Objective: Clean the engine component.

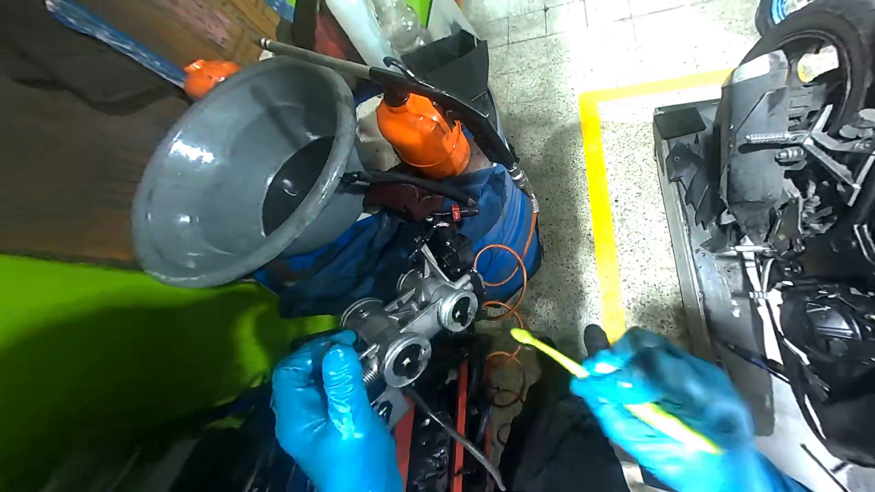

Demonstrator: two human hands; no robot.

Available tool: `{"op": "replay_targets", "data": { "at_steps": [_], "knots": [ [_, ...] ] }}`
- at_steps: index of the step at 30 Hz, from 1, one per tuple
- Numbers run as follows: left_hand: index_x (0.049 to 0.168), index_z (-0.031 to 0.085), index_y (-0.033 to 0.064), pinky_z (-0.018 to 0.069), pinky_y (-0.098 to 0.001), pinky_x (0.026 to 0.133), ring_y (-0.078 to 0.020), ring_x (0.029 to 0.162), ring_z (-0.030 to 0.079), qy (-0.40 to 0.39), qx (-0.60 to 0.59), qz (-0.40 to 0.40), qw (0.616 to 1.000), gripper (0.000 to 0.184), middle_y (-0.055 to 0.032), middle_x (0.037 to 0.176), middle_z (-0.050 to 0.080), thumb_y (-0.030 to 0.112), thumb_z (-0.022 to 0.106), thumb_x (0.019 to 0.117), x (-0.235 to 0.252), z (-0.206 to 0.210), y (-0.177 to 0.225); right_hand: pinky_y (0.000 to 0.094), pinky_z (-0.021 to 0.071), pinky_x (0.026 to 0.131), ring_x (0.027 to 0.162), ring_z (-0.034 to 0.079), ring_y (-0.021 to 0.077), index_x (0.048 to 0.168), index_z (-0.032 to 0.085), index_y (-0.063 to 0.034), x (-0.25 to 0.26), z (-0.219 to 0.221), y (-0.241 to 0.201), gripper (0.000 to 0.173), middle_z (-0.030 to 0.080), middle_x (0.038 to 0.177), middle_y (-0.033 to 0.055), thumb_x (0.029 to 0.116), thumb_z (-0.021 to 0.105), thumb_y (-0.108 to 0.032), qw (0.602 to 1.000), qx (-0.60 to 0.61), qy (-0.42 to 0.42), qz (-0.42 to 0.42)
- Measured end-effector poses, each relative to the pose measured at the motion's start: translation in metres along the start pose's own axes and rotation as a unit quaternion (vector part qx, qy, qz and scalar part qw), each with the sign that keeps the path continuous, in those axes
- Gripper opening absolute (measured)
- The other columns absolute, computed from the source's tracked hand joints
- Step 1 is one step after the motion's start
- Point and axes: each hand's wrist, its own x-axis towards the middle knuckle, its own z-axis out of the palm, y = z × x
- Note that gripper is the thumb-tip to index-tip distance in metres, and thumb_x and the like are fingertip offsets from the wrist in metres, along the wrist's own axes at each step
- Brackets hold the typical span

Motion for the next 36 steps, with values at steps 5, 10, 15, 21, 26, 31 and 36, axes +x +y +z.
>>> {"op": "replay_targets", "data": {
  "at_steps": [5,10,15,21,26,31,36],
  "knots": [
    [0.106,0.057,0.0015,0.0513,-0.0198,0.09,-0.0021,0.101,0.061,-0.01,0.004,0.003,1.0,0.019,0.0022,0.104,0.063,0.014,0.044,0.1024,0.0,-0.002,-0.003,0.0291,0.0657,0.077,0.085,0.075,0.0122,0.098,0.074,-0.0147,-0.008,-0.001,0.018,0.02,0.077,0.094,-0.0004,0.0843,0.08,-0.001,0.965,0.224,0.076,0.113],
    [0.107,0.06,-0.0015,0.0506,-0.0206,0.092,-0.0027,0.102,0.061,-0.005,0.016,0.034,0.999,0.027,0.0013,0.105,0.064,0.015,0.039,0.104,-0.002,-0.005,-0.015,0.0321,0.0645,0.082,0.089,0.074,0.0149,0.094,0.07,-0.0088,-0.01,0.042,0.04,0.016,0.074,0.091,0.0046,0.0849,0.08,0.0,0.97,0.225,0.06,0.071],
    [0.111,0.055,-0.0054,0.0493,-0.0213,0.094,-0.0032,0.104,0.058,-0.009,0.016,0.019,1.0,0.032,-0.0007,0.109,0.059,0.016,0.032,0.1049,-0.012,0.0,-0.011,0.0209,0.0587,0.076,0.087,0.069,0.0116,0.091,0.073,-0.0058,-0.003,0.092,0.059,0.006,0.07,0.088,0.0086,0.087,0.077,-0.006,0.993,0.114,0.032,0.012],
    [0.113,0.055,-0.0042,0.049,-0.0246,0.095,-0.0061,0.105,0.058,0.001,-0.024,-0.009,1.0,0.034,-0.0007,0.11,0.06,0.011,0.026,0.1045,-0.015,-0.005,-0.031,0.0216,0.0575,0.078,0.086,0.068,0.0117,0.085,0.067,-0.0023,0.002,0.088,0.051,0.009,0.069,0.082,0.0086,0.0845,0.076,-0.001,0.981,0.186,0.016,0.048],
    [0.114,0.057,0.0016,0.0513,-0.0231,0.094,-0.0042,0.102,0.062,-0.002,-0.091,-0.026,0.996,0.038,0.0045,0.105,0.065,0.019,0.023,0.11,-0.013,-0.007,-0.042,0.0197,0.0535,0.073,0.083,0.065,0.0126,0.085,0.066,-0.0026,0.006,0.078,0.038,0.009,0.067,0.081,0.0097,0.085,0.075,-0.003,0.985,0.164,-0.015,0.046],
    [0.111,0.059,0.0049,0.0538,-0.0246,0.09,-0.0061,0.097,0.065,-0.005,-0.142,-0.063,0.988,0.038,0.004,0.101,0.067,0.024,0.026,0.1112,-0.012,-0.012,-0.049,0.0238,0.0562,0.068,0.084,0.068,0.0165,0.087,0.069,-0.0061,0.01,0.081,0.034,0.005,0.069,0.084,0.0111,0.0884,0.072,-0.01,0.994,0.093,-0.055,0.025],
    [0.112,0.057,0.003,0.0529,-0.0238,0.091,-0.006,0.098,0.065,0.014,-0.119,-0.027,0.992,0.04,0.0035,0.102,0.067,0.022,0.022,0.1116,-0.015,-0.007,-0.053,0.0256,0.0574,0.068,0.083,0.07,0.0161,0.086,0.07,-0.0061,0.013,0.081,0.037,0.005,0.071,0.085,0.0098,0.089,0.071,-0.01,0.993,0.085,-0.071,0.039]
  ]
}}
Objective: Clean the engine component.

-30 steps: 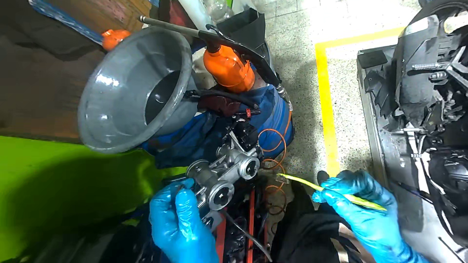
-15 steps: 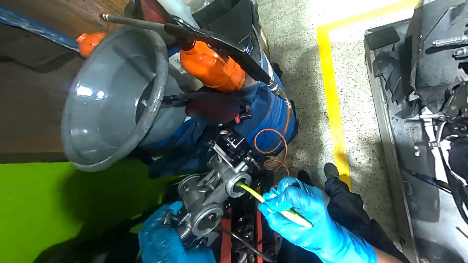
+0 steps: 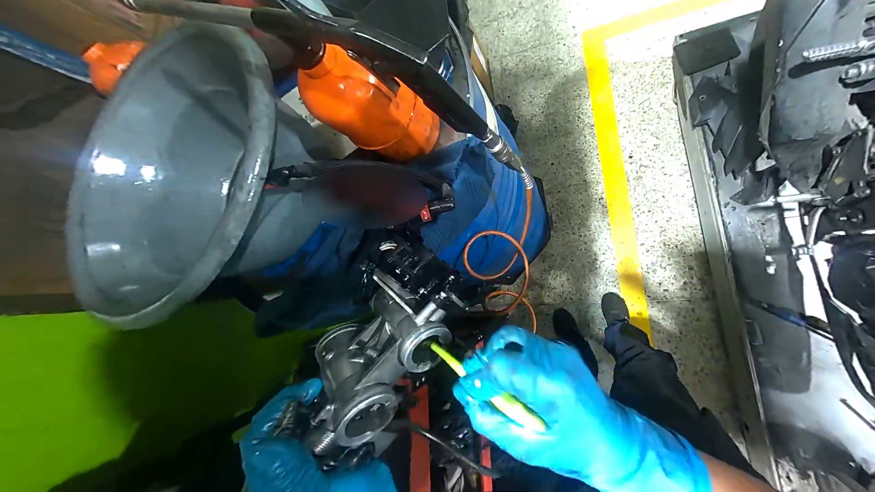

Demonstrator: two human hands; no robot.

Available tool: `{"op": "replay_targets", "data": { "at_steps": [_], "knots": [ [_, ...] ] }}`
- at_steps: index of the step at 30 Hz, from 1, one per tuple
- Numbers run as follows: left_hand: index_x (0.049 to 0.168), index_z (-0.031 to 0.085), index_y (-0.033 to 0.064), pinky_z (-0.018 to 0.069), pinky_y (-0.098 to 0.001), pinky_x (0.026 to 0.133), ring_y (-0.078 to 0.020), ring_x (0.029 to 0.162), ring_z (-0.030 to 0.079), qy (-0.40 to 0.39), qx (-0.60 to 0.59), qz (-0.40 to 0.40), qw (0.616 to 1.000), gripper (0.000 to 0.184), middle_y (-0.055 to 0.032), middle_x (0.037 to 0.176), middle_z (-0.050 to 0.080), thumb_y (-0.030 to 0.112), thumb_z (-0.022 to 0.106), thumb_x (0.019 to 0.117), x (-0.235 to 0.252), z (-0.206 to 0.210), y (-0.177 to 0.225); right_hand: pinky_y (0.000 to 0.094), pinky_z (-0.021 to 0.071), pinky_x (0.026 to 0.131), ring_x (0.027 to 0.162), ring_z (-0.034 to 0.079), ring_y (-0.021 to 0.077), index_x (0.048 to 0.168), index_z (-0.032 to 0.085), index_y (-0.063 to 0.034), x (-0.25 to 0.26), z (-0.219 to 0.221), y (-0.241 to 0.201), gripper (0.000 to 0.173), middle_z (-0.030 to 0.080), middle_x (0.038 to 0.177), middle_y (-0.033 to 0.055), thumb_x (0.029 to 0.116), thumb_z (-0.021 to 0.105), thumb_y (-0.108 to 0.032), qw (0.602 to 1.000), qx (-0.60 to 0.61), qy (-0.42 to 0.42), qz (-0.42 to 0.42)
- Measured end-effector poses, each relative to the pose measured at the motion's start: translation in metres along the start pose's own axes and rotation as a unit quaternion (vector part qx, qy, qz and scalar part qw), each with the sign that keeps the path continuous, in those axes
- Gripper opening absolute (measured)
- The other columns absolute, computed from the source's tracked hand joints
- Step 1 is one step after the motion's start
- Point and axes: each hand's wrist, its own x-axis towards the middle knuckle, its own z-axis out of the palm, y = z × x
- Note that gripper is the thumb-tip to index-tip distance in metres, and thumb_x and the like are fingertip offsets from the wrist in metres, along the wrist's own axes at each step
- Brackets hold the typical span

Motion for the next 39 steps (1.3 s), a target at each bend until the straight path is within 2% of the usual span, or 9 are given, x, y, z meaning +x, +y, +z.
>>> {"op": "replay_targets", "data": {
  "at_steps": [5,8,18,23,26,29,32,35,39],
  "knots": [
    [0.115,0.059,0.005,0.0541,-0.028,0.092,-0.0101,0.099,0.065,-0.006,-0.041,-0.028,0.999,0.039,0.0,0.104,0.067,0.03,0.03,0.1112,0.002,-0.011,-0.01,0.0233,0.0547,0.07,0.08,0.068,0.0136,0.083,0.067,-0.0025,-0.004,-0.006,-0.007,0.008,0.069,0.079,0.0097,0.0865,0.073,-0.005,0.996,0.084,0.022,0.018],
    [0.126,0.048,-0.0102,0.0521,-0.0393,0.098,-0.0223,0.107,0.063,0.03,-0.03,-0.033,0.999,0.046,-0.0146,0.111,0.062,0.028,0.026,0.1119,-0.004,-0.003,-0.005,0.0254,0.0574,0.069,0.081,0.07,0.0139,0.083,0.069,-0.0039,-0.002,0.01,-0.001,0.005,0.071,0.08,0.008,0.0865,0.072,-0.005,0.996,0.07,0.049,0.015],
    [0.135,0.047,-0.0061,0.048,-0.0456,0.105,-0.0288,0.12,0.059,-0.004,-0.022,-0.025,0.999,0.053,-0.0179,0.125,0.06,0.038,0.03,0.1115,-0.005,-0.017,-0.019,0.0279,0.0523,0.056,0.071,0.066,0.0163,0.084,0.068,-0.0069,0.001,0.008,-0.017,0.005,0.067,0.077,0.0077,0.0873,0.07,-0.011,1.0,-0.007,0.02,0.006],
    [0.135,0.048,-0.005,0.0498,-0.0404,0.103,-0.0232,0.116,0.062,0.028,-0.027,-0.027,0.999,0.052,-0.0138,0.123,0.063,0.038,0.032,0.1115,-0.006,-0.012,-0.019,0.03,0.0536,0.056,0.072,0.067,0.0177,0.087,0.072,-0.0065,0.003,0.01,-0.014,0.005,0.067,0.08,0.0085,0.088,0.069,-0.01,1.0,-0.023,-0.008,0.01],
    [0.131,0.046,-0.0075,0.0516,-0.0398,0.1,-0.0223,0.112,0.062,0.022,-0.026,-0.046,0.998,0.053,-0.0143,0.117,0.061,0.037,0.025,0.1122,-0.004,-0.006,-0.007,0.0276,0.0532,0.062,0.075,0.067,0.0159,0.084,0.069,-0.0038,0.004,0.0,-0.017,0.005,0.069,0.079,0.0087,0.0868,0.07,-0.008,0.999,0.049,-0.005,0.016],
    [0.123,0.056,0.0009,0.054,-0.0326,0.095,-0.0132,0.104,0.065,0.011,-0.047,-0.068,0.996,0.052,-0.0041,0.111,0.067,0.042,0.026,0.1114,-0.001,-0.008,-0.005,0.03,0.0548,0.059,0.075,0.068,0.0166,0.087,0.072,-0.0071,0.006,0.012,-0.011,0.004,0.069,0.081,0.0073,0.0876,0.069,-0.01,1.0,-0.016,-0.003,0.01],
    [0.122,0.058,0.0031,0.0534,-0.0309,0.095,-0.0114,0.104,0.065,-0.032,-0.048,-0.062,0.996,0.051,-0.0016,0.111,0.067,0.043,0.027,0.1111,0.003,-0.019,-0.007,0.0305,0.0535,0.056,0.07,0.066,0.0181,0.084,0.069,-0.006,0.002,0.006,-0.019,0.005,0.066,0.077,0.0089,0.0872,0.07,-0.01,1.0,-0.002,-0.014,0.007],
    [0.115,0.062,0.0041,0.0575,-0.0272,0.088,-0.0089,0.096,0.069,-0.02,-0.073,-0.081,0.994,0.05,0.0009,0.1,0.072,0.036,0.024,0.112,0.01,-0.02,0.003,0.0256,0.0562,0.071,0.078,0.067,0.0136,0.08,0.064,-0.0042,-0.016,-0.037,-0.031,0.012,0.068,0.078,0.0085,0.0857,0.075,-0.006,0.997,0.073,-0.006,0.036],
    [0.111,0.066,0.0053,0.0572,-0.0253,0.085,-0.0085,0.094,0.068,-0.098,0.02,-0.08,0.992,0.042,0.0013,0.102,0.071,0.03,0.031,0.1098,0.032,-0.044,0.042,0.0252,0.0611,0.081,0.091,0.069,0.0058,0.097,0.068,-0.0172,-0.043,-0.095,-0.037,0.018,0.07,0.095,-0.0051,0.0869,0.079,-0.007,0.992,0.093,0.047,0.066]
  ]
}}
